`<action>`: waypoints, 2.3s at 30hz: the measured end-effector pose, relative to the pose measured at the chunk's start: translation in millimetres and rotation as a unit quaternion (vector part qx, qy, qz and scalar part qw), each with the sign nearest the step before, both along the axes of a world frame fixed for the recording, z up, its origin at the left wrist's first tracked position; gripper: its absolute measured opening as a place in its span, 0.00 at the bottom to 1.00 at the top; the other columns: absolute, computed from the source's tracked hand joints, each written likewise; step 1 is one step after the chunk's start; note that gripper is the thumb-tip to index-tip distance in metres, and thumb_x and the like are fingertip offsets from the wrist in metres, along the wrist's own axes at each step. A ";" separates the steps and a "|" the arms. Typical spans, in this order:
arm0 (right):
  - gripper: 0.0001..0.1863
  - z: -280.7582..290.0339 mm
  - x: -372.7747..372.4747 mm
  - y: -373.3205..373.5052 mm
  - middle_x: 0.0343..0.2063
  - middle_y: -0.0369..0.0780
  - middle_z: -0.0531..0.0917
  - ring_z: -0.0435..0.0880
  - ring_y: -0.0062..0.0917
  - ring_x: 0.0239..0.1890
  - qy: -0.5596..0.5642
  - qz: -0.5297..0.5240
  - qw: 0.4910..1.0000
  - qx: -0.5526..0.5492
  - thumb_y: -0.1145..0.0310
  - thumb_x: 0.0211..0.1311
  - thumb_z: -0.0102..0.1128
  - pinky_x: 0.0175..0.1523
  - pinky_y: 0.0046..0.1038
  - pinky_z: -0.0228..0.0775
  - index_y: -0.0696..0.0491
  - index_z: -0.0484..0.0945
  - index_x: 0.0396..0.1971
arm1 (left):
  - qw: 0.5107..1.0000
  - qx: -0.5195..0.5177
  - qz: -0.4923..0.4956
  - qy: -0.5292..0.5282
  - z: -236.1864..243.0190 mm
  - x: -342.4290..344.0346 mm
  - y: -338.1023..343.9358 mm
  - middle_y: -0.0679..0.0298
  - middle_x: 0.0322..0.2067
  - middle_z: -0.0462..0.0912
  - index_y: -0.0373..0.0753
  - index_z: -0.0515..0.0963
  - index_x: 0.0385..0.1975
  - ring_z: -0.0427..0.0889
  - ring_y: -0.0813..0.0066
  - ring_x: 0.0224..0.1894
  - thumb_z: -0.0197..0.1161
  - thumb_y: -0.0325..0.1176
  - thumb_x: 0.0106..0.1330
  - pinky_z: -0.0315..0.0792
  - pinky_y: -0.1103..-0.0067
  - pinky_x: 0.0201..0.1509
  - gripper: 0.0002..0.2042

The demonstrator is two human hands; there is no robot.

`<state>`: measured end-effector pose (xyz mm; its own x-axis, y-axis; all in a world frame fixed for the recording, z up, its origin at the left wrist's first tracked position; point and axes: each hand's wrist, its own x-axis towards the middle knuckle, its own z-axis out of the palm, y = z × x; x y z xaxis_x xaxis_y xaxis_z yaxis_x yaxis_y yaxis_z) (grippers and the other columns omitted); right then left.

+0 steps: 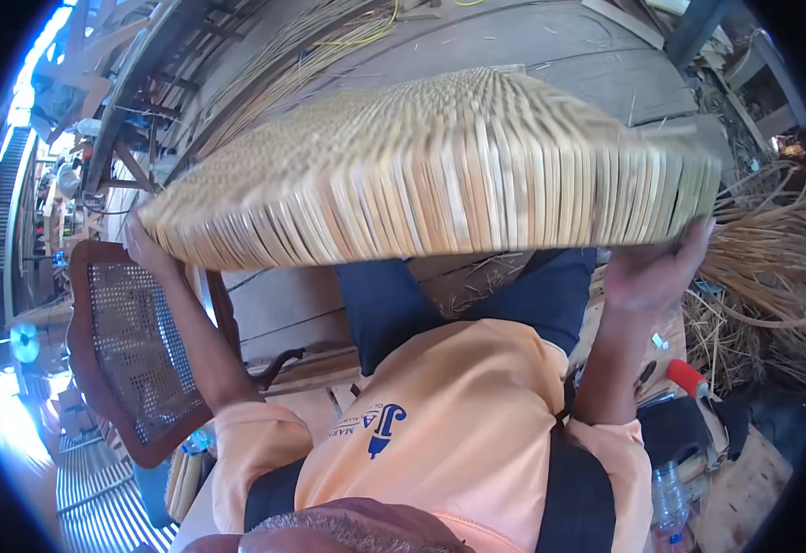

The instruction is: Weaving and finishing a bamboo chair seat component using hand tools.

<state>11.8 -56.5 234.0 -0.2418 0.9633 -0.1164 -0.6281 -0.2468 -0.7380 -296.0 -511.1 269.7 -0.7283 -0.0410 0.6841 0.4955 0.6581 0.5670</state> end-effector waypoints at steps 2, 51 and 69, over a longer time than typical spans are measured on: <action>0.28 -6.7 7.3 -6.2 0.60 0.42 0.67 0.67 0.34 0.61 0.014 -0.021 0.999 -0.029 0.51 0.70 0.32 0.66 0.40 0.54 0.54 0.60 0.62 | 0.997 0.057 0.015 -0.043 -4.2 45.5 30.1 0.57 0.38 0.78 0.29 0.74 0.39 0.79 0.66 0.40 0.41 0.42 0.71 0.72 0.72 0.47 0.21; 0.16 -136.9 20.0 109.2 0.39 0.36 0.80 0.76 0.20 0.43 -0.361 0.218 0.854 0.304 0.65 0.63 0.56 0.50 0.20 0.66 0.55 0.77 0.48 | 0.968 0.153 0.037 -0.198 -154.6 65.6 15.0 0.53 0.44 0.75 0.29 0.71 0.47 0.76 0.64 0.46 0.34 0.51 0.71 0.69 0.71 0.52 0.28; 0.21 -158.7 -185.1 208.5 0.50 0.45 0.75 0.73 0.38 0.53 -0.463 0.376 0.411 0.689 0.80 0.56 0.45 0.58 0.32 0.64 0.52 0.74 0.50 | 0.947 0.188 0.045 -0.258 -142.6 63.9 18.2 0.54 0.47 0.76 0.30 0.67 0.53 0.77 0.65 0.48 0.36 0.50 0.71 0.69 0.69 0.55 0.27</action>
<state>-173.3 151.9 75.3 -0.9986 -0.0380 0.0380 -0.0486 0.9398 -0.3384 -232.2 -492.9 127.1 -0.9432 -0.2891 0.1639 0.0406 0.3892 0.9203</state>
